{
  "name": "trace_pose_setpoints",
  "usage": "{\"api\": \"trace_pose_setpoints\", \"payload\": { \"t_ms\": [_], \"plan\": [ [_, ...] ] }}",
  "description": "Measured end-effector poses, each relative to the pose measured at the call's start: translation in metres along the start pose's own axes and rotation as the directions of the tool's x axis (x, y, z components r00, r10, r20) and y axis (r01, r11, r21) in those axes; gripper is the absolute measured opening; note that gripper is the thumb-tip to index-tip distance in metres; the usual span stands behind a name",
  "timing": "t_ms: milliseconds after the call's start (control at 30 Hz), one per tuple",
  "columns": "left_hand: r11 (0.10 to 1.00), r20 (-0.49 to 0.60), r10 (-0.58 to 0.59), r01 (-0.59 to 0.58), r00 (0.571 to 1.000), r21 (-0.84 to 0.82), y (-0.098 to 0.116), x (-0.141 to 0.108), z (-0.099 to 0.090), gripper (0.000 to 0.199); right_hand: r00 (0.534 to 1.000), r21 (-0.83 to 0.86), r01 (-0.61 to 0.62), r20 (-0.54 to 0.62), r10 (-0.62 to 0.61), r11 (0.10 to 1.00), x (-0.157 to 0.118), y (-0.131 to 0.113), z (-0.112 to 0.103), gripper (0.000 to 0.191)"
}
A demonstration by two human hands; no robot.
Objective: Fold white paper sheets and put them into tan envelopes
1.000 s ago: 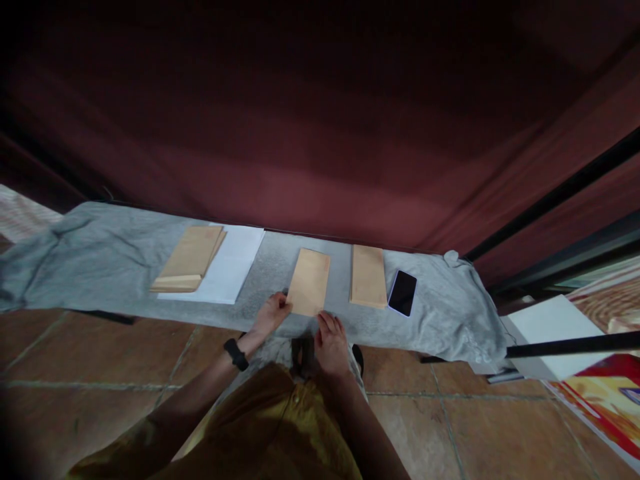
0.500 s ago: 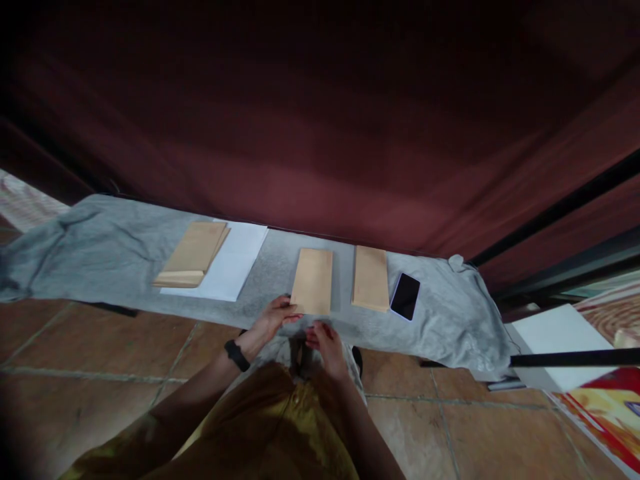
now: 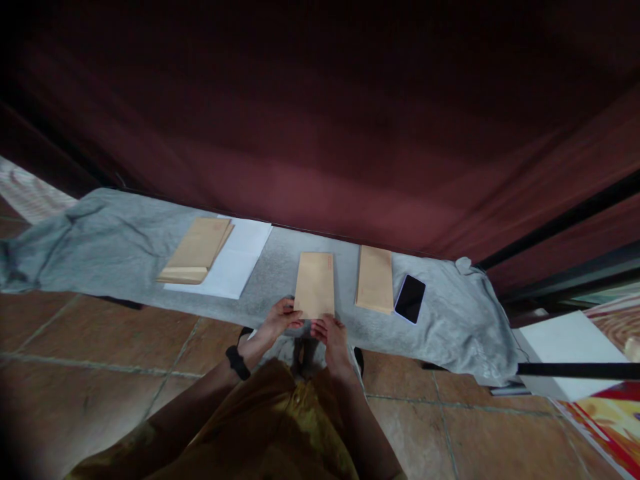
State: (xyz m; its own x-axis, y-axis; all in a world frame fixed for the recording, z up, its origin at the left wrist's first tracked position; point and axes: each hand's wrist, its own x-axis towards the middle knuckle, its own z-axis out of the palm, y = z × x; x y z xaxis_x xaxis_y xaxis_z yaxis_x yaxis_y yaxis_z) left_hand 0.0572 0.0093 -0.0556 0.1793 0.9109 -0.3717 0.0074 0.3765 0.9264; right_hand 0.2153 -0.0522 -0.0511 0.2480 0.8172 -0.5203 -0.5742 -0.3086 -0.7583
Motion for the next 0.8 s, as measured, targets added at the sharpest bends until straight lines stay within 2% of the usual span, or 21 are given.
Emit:
{"api": "trace_pose_setpoints", "payload": {
  "t_ms": [100,167,200,267,300,333,367,433,500,567,700,767,800],
  "plan": [
    [0.983,-0.117,0.071,-0.050,0.991,0.176,0.003,0.007,-0.005,0.031,1.000,-0.021,-0.024,0.017,0.024,0.999,0.002,-0.003,-0.001,0.036],
    [0.905,-0.139,0.233,-0.162,0.963,0.393,0.007,0.012,-0.005,0.031,0.996,-0.031,-0.062,0.067,0.064,0.998,0.001,-0.004,-0.003,0.035],
    [0.810,-0.097,0.338,-0.236,0.936,0.536,0.008,0.015,-0.003,0.032,0.992,-0.039,-0.086,0.092,0.090,0.996,0.001,-0.005,-0.004,0.033],
    [0.512,0.089,0.493,-0.371,0.865,0.775,0.011,0.022,0.003,0.040,0.981,-0.060,-0.144,0.124,0.150,0.988,0.001,-0.005,-0.005,0.030],
    [0.361,0.192,0.516,-0.415,0.835,0.835,0.012,0.027,0.007,0.045,0.973,-0.076,-0.183,0.127,0.191,0.980,0.001,-0.005,-0.004,0.029],
    [0.250,0.271,0.510,-0.442,0.816,0.862,0.012,0.034,0.012,0.049,0.963,-0.099,-0.230,0.121,0.241,0.968,0.002,-0.004,-0.003,0.028],
    [0.168,0.326,0.491,-0.455,0.808,0.874,0.013,0.040,0.016,0.050,0.949,-0.122,-0.277,0.119,0.291,0.953,0.002,-0.003,-0.002,0.027],
    [0.064,0.395,0.441,-0.467,0.806,0.882,0.013,0.055,0.024,0.052,0.922,-0.159,-0.343,0.132,0.364,0.926,0.001,0.000,0.001,0.025],
    [0.011,0.431,0.406,-0.475,0.806,0.880,0.015,0.069,0.029,0.054,0.916,-0.173,-0.341,0.160,0.368,0.924,0.000,0.003,0.002,0.027],
    [-0.017,0.473,0.381,-0.506,0.794,0.862,0.018,0.079,0.031,0.056,0.932,-0.172,-0.291,0.169,0.320,0.941,-0.002,0.005,0.000,0.035],
    [-0.038,0.563,0.353,-0.590,0.747,0.807,0.024,0.091,0.030,0.060,0.960,-0.223,-0.212,0.137,0.246,0.952,-0.006,0.004,-0.007,0.049],
    [-0.039,0.599,0.352,-0.629,0.719,0.777,0.026,0.093,0.029,0.061,0.988,-0.318,-0.083,0.101,0.121,0.944,-0.009,0.003,-0.011,0.049],
    [-0.034,0.613,0.355,-0.645,0.706,0.763,0.026,0.094,0.029,0.061,0.996,-0.392,0.035,0.091,0.001,0.919,-0.010,0.002,-0.013,0.045]
  ]
}}
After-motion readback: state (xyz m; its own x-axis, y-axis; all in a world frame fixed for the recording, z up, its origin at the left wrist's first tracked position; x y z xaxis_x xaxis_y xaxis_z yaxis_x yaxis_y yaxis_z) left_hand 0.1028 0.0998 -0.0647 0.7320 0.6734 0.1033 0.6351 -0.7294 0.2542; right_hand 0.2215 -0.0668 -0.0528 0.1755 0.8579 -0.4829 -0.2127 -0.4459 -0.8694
